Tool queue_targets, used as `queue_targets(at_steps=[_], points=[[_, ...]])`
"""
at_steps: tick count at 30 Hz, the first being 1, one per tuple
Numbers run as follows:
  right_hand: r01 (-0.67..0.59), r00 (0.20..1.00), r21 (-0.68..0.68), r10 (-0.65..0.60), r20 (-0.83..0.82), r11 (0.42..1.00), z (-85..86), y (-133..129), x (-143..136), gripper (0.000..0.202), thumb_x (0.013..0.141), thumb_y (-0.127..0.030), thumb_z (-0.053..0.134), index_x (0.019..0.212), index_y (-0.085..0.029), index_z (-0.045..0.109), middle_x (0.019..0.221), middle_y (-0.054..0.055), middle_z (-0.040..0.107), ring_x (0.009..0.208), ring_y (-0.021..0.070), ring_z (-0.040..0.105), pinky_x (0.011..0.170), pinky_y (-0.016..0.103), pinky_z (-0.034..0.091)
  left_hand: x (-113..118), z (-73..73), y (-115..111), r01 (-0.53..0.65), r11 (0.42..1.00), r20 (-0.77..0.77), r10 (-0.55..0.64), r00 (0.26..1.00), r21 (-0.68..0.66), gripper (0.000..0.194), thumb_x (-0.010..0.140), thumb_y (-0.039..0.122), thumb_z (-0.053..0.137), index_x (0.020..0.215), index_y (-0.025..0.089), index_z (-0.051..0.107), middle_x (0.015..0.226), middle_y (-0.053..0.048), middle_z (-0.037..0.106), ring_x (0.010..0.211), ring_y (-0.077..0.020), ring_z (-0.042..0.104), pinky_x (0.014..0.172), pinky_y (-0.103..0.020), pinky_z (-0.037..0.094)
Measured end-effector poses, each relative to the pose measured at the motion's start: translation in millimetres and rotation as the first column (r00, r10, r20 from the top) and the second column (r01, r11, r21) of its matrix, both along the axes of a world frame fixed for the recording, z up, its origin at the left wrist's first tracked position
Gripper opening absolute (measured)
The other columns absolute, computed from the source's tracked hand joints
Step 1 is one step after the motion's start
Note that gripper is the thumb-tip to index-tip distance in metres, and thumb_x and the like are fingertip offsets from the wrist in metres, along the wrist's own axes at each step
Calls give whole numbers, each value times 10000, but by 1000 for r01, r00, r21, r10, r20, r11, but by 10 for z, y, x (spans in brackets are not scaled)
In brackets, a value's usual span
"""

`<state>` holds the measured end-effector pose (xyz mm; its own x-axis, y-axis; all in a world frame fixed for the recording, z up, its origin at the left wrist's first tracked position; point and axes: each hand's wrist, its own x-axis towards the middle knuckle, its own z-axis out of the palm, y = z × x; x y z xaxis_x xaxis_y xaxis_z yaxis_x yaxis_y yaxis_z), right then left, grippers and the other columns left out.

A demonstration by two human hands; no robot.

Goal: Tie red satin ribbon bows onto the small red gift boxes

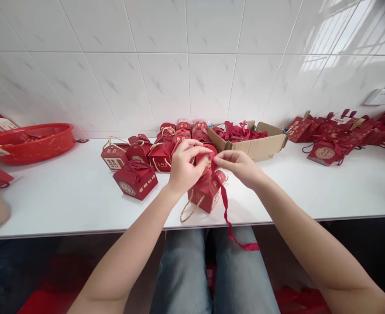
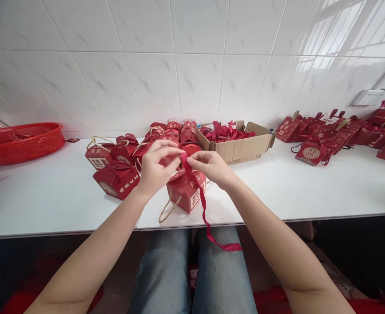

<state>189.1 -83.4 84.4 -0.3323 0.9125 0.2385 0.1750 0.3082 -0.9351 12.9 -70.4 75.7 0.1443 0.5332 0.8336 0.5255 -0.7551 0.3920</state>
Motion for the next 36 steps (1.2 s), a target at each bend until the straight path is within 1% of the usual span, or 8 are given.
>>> queue_targets(at_steps=[4, 7, 10, 16, 20, 25, 30, 36], points=[[87, 970, 169, -45, -237, 982, 230, -87, 53, 277, 808, -446, 622, 788, -171, 604, 781, 15, 602, 732, 114, 555, 694, 260, 446, -120, -89, -72, 2, 976, -19, -6, 1000, -217, 250, 795, 296, 629, 1024, 196, 641, 997, -47, 656, 910, -174, 626, 824, -319, 514], [191, 936, 293, -84, -343, 937, 426, -209, 122, 239, 854, -419, 567, 777, -193, 576, 785, -2, 580, 776, 108, 573, 725, 264, 448, -218, -276, -108, -9, 904, -125, -49, 991, -427, 256, 763, 346, 651, 978, 206, 648, 975, -47, 689, 894, -192, 641, 775, -318, 528], [260, 913, 316, -126, -388, 913, 521, -236, 133, 223, 872, -388, 528, 757, -199, 551, 743, -18, 545, 728, 90, 559, 685, 254, 429, -254, -411, -120, -7, 877, -114, -54, 992, -480, 179, 774, 322, 621, 903, 207, 665, 931, -42, 703, 848, -187, 651, 719, -302, 541], [140, 988, 44, -136, -77, 989, 229, 45, -79, 222, 764, -351, 605, 664, -155, 570, 649, -6, 514, 610, 94, 468, 595, 247, 364, -263, -424, -92, -22, 886, 57, 55, 997, -462, 170, 782, 331, 608, 844, 179, 652, 806, -42, 701, 735, -172, 656, 668, -286, 537], [-20, 984, -109, 39, 175, 994, -31, 170, -208, 306, 730, -392, 600, 565, -151, 507, 596, -16, 452, 565, 90, 396, 561, 255, 307, -312, -420, -65, 2, 854, 148, 88, 985, -520, 251, 771, 404, 624, 840, 164, 653, 828, -57, 701, 743, -174, 652, 668, -279, 526], [-77, 970, -175, 114, 216, 982, -149, 200, -259, 294, 705, -394, 580, 556, -158, 487, 593, -26, 427, 527, 80, 344, 515, 250, 257, -354, -448, -55, 115, 781, 248, 53, 967, -613, 310, 757, 442, 635, 896, 168, 673, 865, -65, 705, 766, -188, 652, 605, -261, 520], [-82, 958, -219, 137, 251, 972, -146, 230, -283, 258, 718, -353, 567, 565, -164, 479, 538, -38, 390, 494, 79, 324, 490, 249, 240, -343, -449, -62, 122, 780, 265, 58, 962, -613, 306, 757, 434, 641, 914, 173, 664, 878, -69, 698, 774, -185, 646, 602, -249, 519], [-21, 978, -206, 63, 199, 978, -150, 263, -304, 219, 723, -345, 606, 639, -148, 561, 648, 3, 523, 570, 99, 428, 532, 241, 322, -338, -436, -97, 154, 766, 283, 38, 958, -624, 365, 737, 465, 661, 983, 198, 633, 845, -55, 675, 770, -182, 640, 580, -240, 516]])
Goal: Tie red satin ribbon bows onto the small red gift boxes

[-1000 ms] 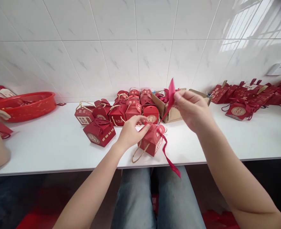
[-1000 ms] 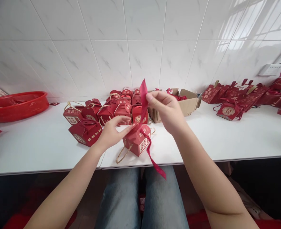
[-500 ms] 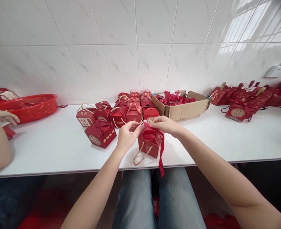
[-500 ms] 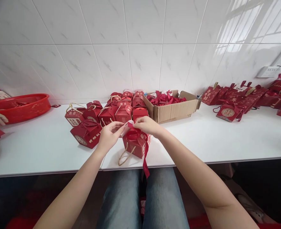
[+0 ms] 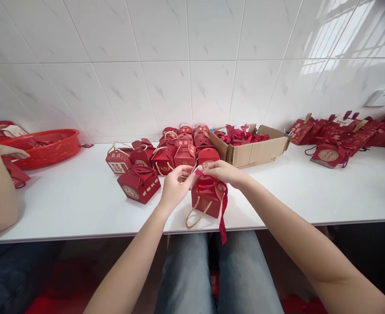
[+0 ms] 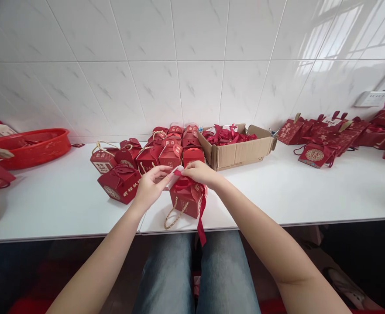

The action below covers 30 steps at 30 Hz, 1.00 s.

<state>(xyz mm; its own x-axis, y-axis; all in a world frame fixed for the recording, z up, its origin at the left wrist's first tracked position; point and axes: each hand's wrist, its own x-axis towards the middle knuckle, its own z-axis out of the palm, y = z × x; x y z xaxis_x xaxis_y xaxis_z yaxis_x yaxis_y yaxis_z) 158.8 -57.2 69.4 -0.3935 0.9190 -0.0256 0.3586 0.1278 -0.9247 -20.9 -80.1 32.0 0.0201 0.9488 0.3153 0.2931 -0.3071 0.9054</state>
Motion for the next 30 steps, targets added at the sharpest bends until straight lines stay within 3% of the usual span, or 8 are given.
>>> queue_targets(at_steps=[3, 7, 10, 12, 16, 20, 25, 30], points=[[-37, 999, -11, 37, -24, 999, 3, 3, -28, 199, 740, -308, 581, 629, -145, 563, 654, -1, 528, 558, 90, 433, 531, 234, 334, 11, 17, 19, 7, 997, 77, -1, 997, -72, 374, 738, 478, 652, 987, 206, 590, 805, -33, 653, 745, -168, 628, 563, -236, 514], [-54, 999, 46, 53, 9, 998, -9, 7, -77, 213, 772, -290, 539, 620, -142, 561, 630, -20, 507, 524, 71, 402, 534, 233, 329, 59, 41, 119, 97, 964, 177, -53, 983, -248, 323, 758, 496, 599, 777, 176, 561, 719, -7, 581, 625, -118, 564, 461, -187, 437], [-7, 1000, 118, 5, 21, 993, -33, -18, -57, 253, 796, -354, 545, 677, -138, 601, 683, -1, 562, 578, 89, 464, 576, 239, 361, 79, 76, 200, 176, 959, 185, -135, 973, -223, 247, 742, 391, 627, 691, 164, 546, 652, 21, 516, 559, -77, 502, 438, -155, 366], [109, 993, 200, -115, 18, 974, -57, -74, 33, 303, 819, -425, 533, 785, -142, 637, 780, 28, 619, 669, 122, 534, 623, 252, 396, 50, 138, 236, 166, 971, 208, -128, 970, -175, 222, 733, 354, 640, 683, 161, 543, 649, 17, 528, 560, -77, 514, 450, -156, 369], [298, 921, 353, -364, 137, 887, -169, -299, 388, 424, 770, -558, 583, 880, -149, 615, 937, 85, 654, 862, 200, 591, 724, 297, 445, -137, 403, 273, 121, 987, 365, -76, 928, -101, 219, 690, 326, 690, 716, 162, 548, 682, 4, 570, 582, -103, 568, 465, -179, 413], [109, 880, 139, -160, 448, 984, -413, -548, 650, 531, 617, -589, 719, 908, -150, 645, 997, 126, 659, 886, 264, 599, 743, 356, 465, -344, 749, 278, 26, 1000, 459, -26, 888, 6, 161, 684, 254, 683, 738, 160, 564, 724, 4, 584, 583, -104, 583, 460, -183, 417], [-4, 982, 51, -6, 191, 999, -785, -667, 558, 328, 779, -471, 590, 870, -165, 667, 923, 78, 680, 832, 205, 621, 758, 320, 474, -420, 1014, 239, -22, 999, 496, -2, 868, 42, 104, 736, 195, 613, 688, 161, 528, 688, 1, 591, 628, -120, 597, 510, -202, 434], [113, 993, 30, -112, -29, 993, -837, -636, 594, 261, 762, -422, 570, 725, -164, 565, 787, 69, 683, 758, 194, 635, 717, 316, 486, -477, 1051, 191, -21, 1000, 491, 10, 871, 15, 96, 769, 175, 582, 694, 150, 528, 742, -51, 655, 715, -153, 626, 626, -255, 476]])
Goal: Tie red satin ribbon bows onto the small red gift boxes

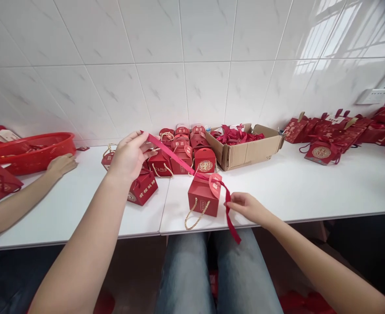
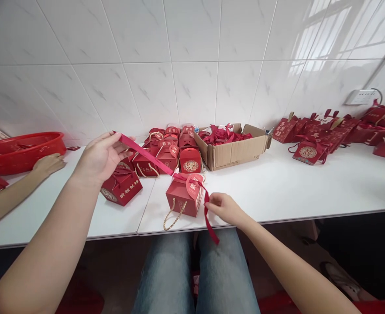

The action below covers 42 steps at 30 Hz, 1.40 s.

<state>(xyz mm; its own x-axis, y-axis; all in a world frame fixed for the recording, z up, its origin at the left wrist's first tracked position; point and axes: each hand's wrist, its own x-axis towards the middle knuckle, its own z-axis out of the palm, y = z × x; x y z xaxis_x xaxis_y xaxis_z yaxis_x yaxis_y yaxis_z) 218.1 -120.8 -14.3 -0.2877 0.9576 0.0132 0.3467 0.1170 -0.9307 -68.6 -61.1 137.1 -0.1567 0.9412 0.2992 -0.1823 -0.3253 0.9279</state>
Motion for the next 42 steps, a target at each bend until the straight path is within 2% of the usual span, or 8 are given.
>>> queue_targets(at_steps=[3, 6, 10, 13, 16, 21, 29, 42], points=[[118, 986, 12, -116, -121, 993, 165, 42, 154, 211, 761, -381, 550, 721, -182, 490, 749, 76, 689, 761, 204, 661, 733, 332, 501, -71, -20, -7, -43, 999, -18, 43, 999, -14, 85, 774, 172, 572, 703, 143, 537, 772, -60, 670, 709, -148, 631, 610, -246, 464], [286, 956, 282, -292, -22, 916, 347, 101, 317, 148, 746, -322, 558, 732, -189, 493, 709, 50, 661, 697, 191, 646, 693, 322, 496, -126, -46, -13, -100, 994, -64, 98, 993, -41, 83, 768, 172, 574, 695, 144, 547, 720, -28, 643, 625, -129, 620, 558, -231, 447], [203, 827, 793, -534, 174, 574, 498, 189, 503, 72, 774, -206, 526, 827, -194, 573, 797, 43, 655, 756, 186, 613, 729, 325, 459, -163, -77, -29, -238, 970, -143, 228, 963, -54, 101, 740, 176, 602, 665, 164, 536, 641, 16, 603, 508, -104, 584, 457, -203, 390], [83, 708, 929, -678, 199, 360, 564, 231, 602, 153, 817, -165, 497, 792, -199, 644, 828, 62, 645, 800, 201, 585, 752, 350, 422, -198, -97, -33, -303, 952, -188, 288, 939, -54, 113, 732, 202, 606, 643, 173, 543, 544, 21, 568, 465, -96, 549, 418, -181, 366], [118, 621, 963, -774, 120, 244, 623, 240, 633, 198, 819, -181, 520, 741, -213, 699, 761, 61, 604, 723, 183, 559, 706, 332, 411, -230, -113, -35, -267, 963, -208, 252, 945, -47, 105, 712, 215, 617, 633, 174, 561, 497, 20, 547, 467, -99, 539, 421, -169, 384], [260, 685, 931, -729, 11, 258, 728, 225, 503, 205, 836, -186, 495, 790, -210, 693, 624, 8, 595, 503, 116, 470, 531, 262, 391, -173, -66, -45, -272, 962, -205, 269, 941, 11, 101, 684, 220, 631, 623, 172, 567, 504, 19, 552, 467, -96, 534, 412, -164, 388], [214, 836, 959, -542, -81, 186, 942, 357, 155, 207, 878, -192, 430, 824, -229, 627, 878, 62, 663, 795, 172, 622, 668, 293, 500, 207, 285, -129, -72, 990, -194, 95, 976, 125, 114, 732, 199, 604, 649, 166, 533, 565, 2, 565, 479, -106, 547, 440, -201, 403], [301, 951, 681, -154, -269, 668, 1210, 409, -355, 175, 805, -287, 601, 888, -165, 695, 903, 64, 714, 859, 183, 672, 829, 347, 552, 646, 592, -114, 68, 982, -280, -17, 960, 174, 93, 744, 161, 632, 698, 146, 553, 681, -26, 607, 521, -102, 554, 439, -205, 359]])
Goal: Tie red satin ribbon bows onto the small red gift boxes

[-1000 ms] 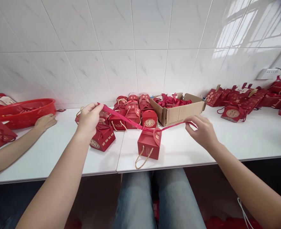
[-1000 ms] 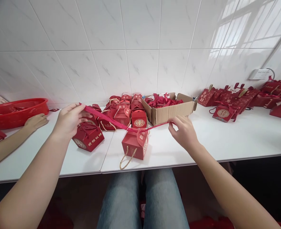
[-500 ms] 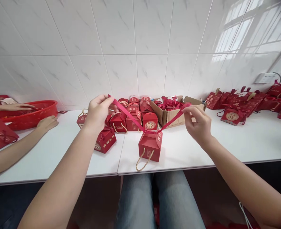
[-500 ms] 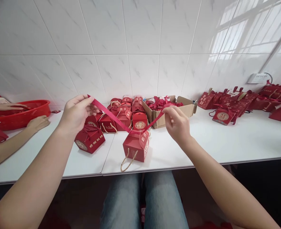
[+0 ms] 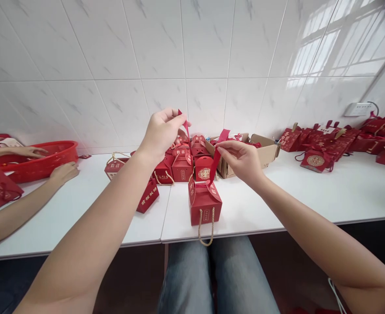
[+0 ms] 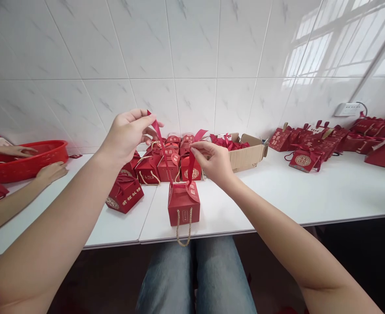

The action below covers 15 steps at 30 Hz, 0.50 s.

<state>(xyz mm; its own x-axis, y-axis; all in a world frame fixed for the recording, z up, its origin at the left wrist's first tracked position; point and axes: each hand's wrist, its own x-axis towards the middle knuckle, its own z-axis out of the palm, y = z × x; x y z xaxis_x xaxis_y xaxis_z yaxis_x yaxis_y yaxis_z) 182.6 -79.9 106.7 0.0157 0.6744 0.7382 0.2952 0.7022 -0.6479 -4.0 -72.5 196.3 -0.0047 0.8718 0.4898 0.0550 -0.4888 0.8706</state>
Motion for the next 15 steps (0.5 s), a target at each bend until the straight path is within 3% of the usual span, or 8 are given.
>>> queue_targets(at_steps=[6, 10, 15], points=[[-72, 997, -53, 71, -9, 996, -42, 18, -42, 132, 788, -250, 611, 859, -166, 684, 888, 58, 712, 864, 180, 676, 854, 360, 553, 54, 12, 44, 6, 998, 66, -10, 998, 59, 112, 780, 192, 585, 697, 155, 520, 700, -25, 632, 474, -82, 532, 413, -198, 341], [-89, 996, -45, 87, -34, 995, -42, 10, -33, 137, 782, -255, 618, 893, -178, 642, 932, 52, 693, 899, 178, 666, 858, 348, 550, 12, 37, 75, 73, 997, 68, -72, 995, -8, 130, 767, 201, 589, 673, 148, 516, 699, -48, 632, 505, -100, 548, 460, -228, 394], [-118, 983, -96, 102, -154, 988, 12, 49, -33, 570, 768, -260, 640, 1291, -214, 418, 1032, 64, 666, 947, 183, 655, 848, 338, 554, -69, 29, 101, 155, 985, 115, -145, 983, -82, 138, 763, 214, 608, 668, 140, 541, 693, -52, 597, 520, -108, 548, 535, -281, 459]])
